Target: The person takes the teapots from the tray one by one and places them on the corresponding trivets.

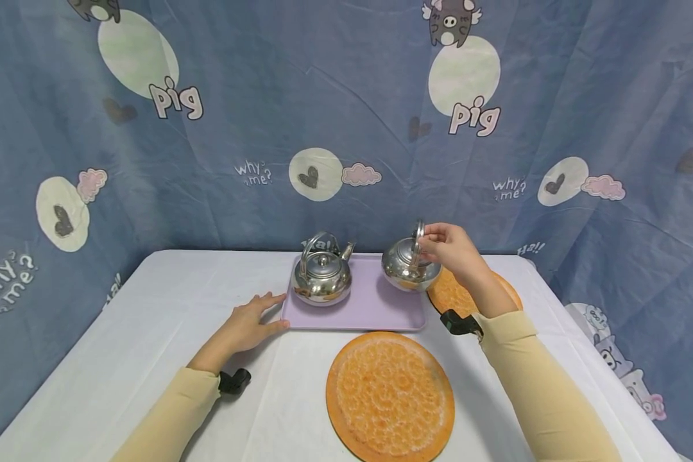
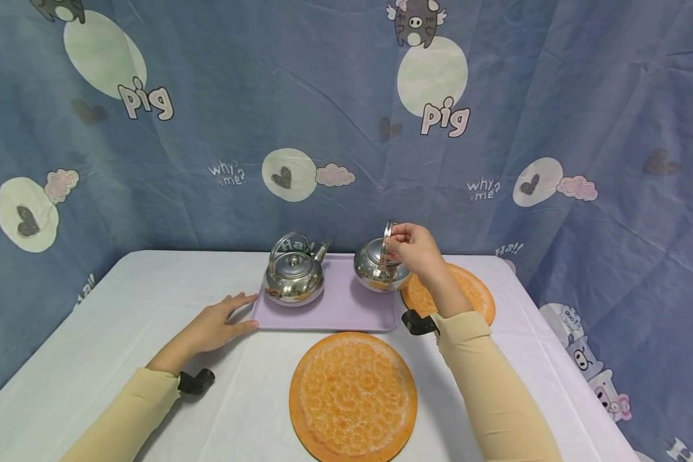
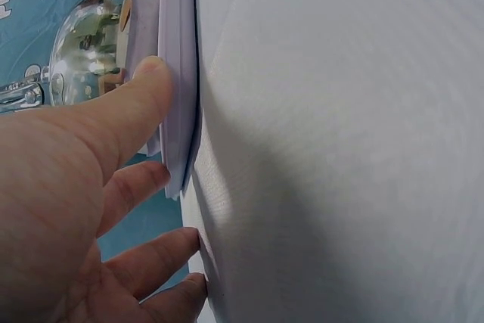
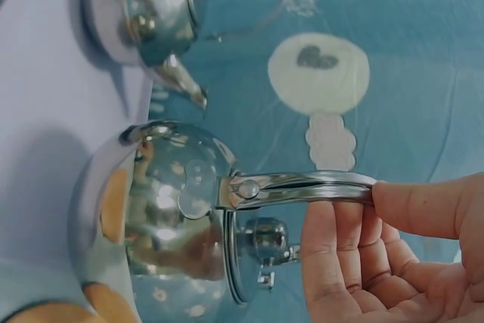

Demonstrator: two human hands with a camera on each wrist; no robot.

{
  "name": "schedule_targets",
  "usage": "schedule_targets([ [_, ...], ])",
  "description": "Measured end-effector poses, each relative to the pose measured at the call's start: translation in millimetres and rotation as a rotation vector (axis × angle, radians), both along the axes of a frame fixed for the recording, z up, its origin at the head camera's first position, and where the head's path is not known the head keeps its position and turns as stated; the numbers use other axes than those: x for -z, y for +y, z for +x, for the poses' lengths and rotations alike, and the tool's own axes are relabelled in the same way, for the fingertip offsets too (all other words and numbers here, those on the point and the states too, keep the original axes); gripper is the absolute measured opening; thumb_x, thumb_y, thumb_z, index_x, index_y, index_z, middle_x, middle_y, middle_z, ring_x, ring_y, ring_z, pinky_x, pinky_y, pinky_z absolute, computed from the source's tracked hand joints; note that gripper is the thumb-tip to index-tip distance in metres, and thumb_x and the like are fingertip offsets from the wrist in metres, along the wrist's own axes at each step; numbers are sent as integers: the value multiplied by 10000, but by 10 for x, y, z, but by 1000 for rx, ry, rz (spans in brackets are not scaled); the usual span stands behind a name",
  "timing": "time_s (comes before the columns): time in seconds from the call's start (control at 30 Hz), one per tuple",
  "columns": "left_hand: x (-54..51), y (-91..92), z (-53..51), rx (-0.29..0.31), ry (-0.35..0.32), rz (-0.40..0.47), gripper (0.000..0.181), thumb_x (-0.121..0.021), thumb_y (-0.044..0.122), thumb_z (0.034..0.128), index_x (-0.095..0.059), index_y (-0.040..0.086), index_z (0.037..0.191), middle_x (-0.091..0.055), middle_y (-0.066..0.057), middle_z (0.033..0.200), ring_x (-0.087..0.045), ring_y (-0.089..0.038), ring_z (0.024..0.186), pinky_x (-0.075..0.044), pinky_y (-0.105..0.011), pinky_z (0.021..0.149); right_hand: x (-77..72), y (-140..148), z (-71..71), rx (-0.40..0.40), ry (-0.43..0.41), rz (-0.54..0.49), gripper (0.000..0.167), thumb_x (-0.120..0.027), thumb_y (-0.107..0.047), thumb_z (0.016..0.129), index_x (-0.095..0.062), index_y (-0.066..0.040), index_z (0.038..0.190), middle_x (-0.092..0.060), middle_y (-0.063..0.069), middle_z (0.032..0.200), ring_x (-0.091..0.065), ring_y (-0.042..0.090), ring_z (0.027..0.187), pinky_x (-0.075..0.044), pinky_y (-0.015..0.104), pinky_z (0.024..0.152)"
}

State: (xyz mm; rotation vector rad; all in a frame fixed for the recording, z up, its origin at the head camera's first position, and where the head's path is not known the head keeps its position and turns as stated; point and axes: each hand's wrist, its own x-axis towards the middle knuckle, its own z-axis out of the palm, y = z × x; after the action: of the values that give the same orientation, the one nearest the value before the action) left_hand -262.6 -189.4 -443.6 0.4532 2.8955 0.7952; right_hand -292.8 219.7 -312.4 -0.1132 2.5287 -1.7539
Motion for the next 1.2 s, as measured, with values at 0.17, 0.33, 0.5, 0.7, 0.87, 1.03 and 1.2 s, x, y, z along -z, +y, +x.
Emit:
schedule_targets([
  [0.17, 3, -4, -5, -1, 1, 1, 718, -709, 438, 1031, -492, 59, 1602, -372, -367, 1654, -255, -646, 1554, -183, -860, 1201, -19, 172, 18, 17, 2, 39, 491, -544, -122, 1123, -417, 111, 1537, -548, 67, 1194, -598, 93, 1028, -616, 294, 1025],
  [0.33, 15, -3, -6, -13, -10, 1, 719, -709, 443, 1031, -491, 73, 1607, -362, -355, 1665, -247, -633, 1565, -174, -853, 1210, 0, 352, 22, 26, -1, 59, 489, -530, -136, 1130, -406, 118, 1529, -535, 57, 1182, -589, 77, 1014, -620, 276, 1005],
  [0.5, 26, -7, -11, -22, -20, -3, 713, -707, 432, 1035, -484, 80, 1614, -353, -347, 1675, -235, -626, 1573, -154, -848, 1219, 28, 506, 23, 48, -13, 63, 494, -531, -141, 1130, -399, 116, 1531, -533, 48, 1175, -587, 52, 991, -618, 221, 961],
  [0.7, 36, -7, -23, -28, -26, -6, 706, -702, 425, 1038, -481, 88, 1617, -348, -338, 1682, -228, -621, 1578, -147, -846, 1222, 63, 680, 27, 65, -21, 90, 511, -521, -148, 1134, -383, 128, 1541, -534, 51, 1177, -594, 34, 970, -622, 217, 946],
  [0.87, 41, -10, -23, -20, -24, -7, 713, -701, 440, 1036, -483, 86, 1615, -351, -343, 1678, -227, -626, 1574, -148, -850, 1218, 104, 822, 37, 78, -41, 90, 542, -513, -152, 1138, -341, 125, 1571, -508, 51, 1200, -580, 28, 979, -619, 202, 941],
  [1.03, 35, 1, -21, -21, -29, -5, 713, -698, 438, 1039, -477, 87, 1620, -344, -340, 1684, -222, -621, 1579, -137, -842, 1227, 127, 953, 54, 85, -53, 92, 547, -493, -155, 1144, -310, 123, 1579, -482, 59, 1217, -565, 38, 998, -613, 194, 942],
  [1.2, 20, 0, -11, -21, -22, -9, 707, -695, 427, 1042, -476, 82, 1619, -347, -344, 1680, -228, -625, 1575, -142, -843, 1226, 138, 1062, 63, 89, -61, 114, 550, -478, -147, 1147, -295, 138, 1580, -489, 65, 1220, -567, 23, 982, -608, 185, 933],
])
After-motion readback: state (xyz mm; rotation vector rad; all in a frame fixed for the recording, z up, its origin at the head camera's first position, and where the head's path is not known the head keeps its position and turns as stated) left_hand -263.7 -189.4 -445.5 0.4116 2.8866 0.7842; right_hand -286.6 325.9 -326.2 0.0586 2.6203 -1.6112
